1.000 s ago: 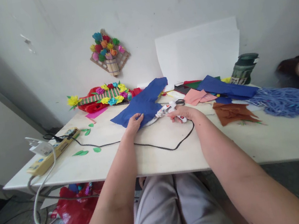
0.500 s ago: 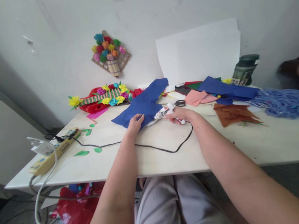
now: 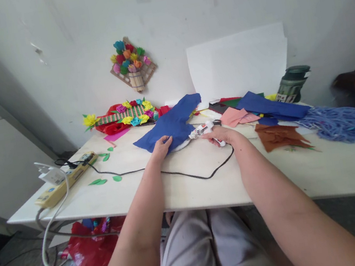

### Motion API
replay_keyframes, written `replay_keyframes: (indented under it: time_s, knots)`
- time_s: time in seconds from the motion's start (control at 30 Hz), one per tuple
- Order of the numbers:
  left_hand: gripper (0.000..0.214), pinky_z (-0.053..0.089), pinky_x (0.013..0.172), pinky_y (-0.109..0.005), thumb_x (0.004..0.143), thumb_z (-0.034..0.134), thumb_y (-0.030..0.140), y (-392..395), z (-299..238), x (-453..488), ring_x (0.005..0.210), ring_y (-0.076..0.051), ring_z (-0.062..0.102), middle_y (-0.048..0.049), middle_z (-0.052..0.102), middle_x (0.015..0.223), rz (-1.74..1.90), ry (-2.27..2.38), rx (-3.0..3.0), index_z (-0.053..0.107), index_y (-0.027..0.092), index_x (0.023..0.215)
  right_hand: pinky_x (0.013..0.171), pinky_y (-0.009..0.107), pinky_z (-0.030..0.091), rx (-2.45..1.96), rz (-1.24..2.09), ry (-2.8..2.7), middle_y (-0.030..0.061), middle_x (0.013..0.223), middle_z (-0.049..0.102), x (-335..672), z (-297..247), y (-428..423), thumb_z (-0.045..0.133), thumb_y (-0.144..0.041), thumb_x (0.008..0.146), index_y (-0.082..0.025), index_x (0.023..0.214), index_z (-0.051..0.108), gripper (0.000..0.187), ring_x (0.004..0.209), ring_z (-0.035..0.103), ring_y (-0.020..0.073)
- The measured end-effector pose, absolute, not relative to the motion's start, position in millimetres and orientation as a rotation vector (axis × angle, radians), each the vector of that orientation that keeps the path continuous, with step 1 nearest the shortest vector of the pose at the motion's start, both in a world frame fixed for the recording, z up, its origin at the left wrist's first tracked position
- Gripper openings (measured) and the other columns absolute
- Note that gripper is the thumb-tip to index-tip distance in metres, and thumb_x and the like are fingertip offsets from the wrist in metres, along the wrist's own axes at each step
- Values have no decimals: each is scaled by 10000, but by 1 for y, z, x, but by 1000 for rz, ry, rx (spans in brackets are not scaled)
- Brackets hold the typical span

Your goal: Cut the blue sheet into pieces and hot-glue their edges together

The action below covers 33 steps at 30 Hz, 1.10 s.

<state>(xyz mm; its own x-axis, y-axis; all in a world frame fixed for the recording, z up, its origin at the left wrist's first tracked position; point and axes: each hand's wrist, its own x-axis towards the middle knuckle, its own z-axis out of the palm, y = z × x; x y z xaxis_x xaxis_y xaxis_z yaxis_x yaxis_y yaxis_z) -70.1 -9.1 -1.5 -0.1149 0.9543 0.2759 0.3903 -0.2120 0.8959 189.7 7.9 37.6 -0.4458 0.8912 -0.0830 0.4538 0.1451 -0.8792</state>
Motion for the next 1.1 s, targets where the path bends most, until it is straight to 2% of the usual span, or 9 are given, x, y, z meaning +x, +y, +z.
replay_keyframes:
  time_s: [0.2, 0.4, 0.83, 1.1]
  knots:
    - [326, 340, 604, -235, 683, 553, 511, -10, 0, -70, 576, -117, 422, 43, 488, 571, 1319, 1495, 1600, 597, 191, 727, 358, 205, 344, -1298, 1212, -2004, -18, 375, 476, 196, 39, 9, 628, -504, 703, -175, 519, 450, 417, 312, 426, 76]
    - [347, 337, 550, -233, 686, 549, 528, -10, -1, -69, 526, -108, 401, 49, 446, 521, 1318, 1496, 1588, 596, 189, 742, 369, 210, 363, -1303, 1209, -1998, -20, 369, 469, 199, 37, 12, 631, -543, 683, -180, 508, 444, 444, 303, 418, 77]
    - [357, 339, 570, -232, 678, 551, 540, -10, -1, -69, 549, -106, 394, 44, 457, 552, 1319, 1475, 1599, 587, 189, 735, 348, 208, 347, -1264, 1244, -1973, -15, 392, 482, 202, 35, 13, 649, -532, 666, -161, 481, 462, 455, 290, 418, 69]
    - [381, 354, 600, -226, 684, 557, 547, -12, -1, -69, 585, -101, 432, 39, 521, 627, 1331, 1392, 1624, 604, 180, 775, 313, 193, 317, -1008, 1401, -1663, 7, 465, 560, 205, 36, 16, 644, -517, 666, -135, 630, 552, 394, 305, 456, 78]
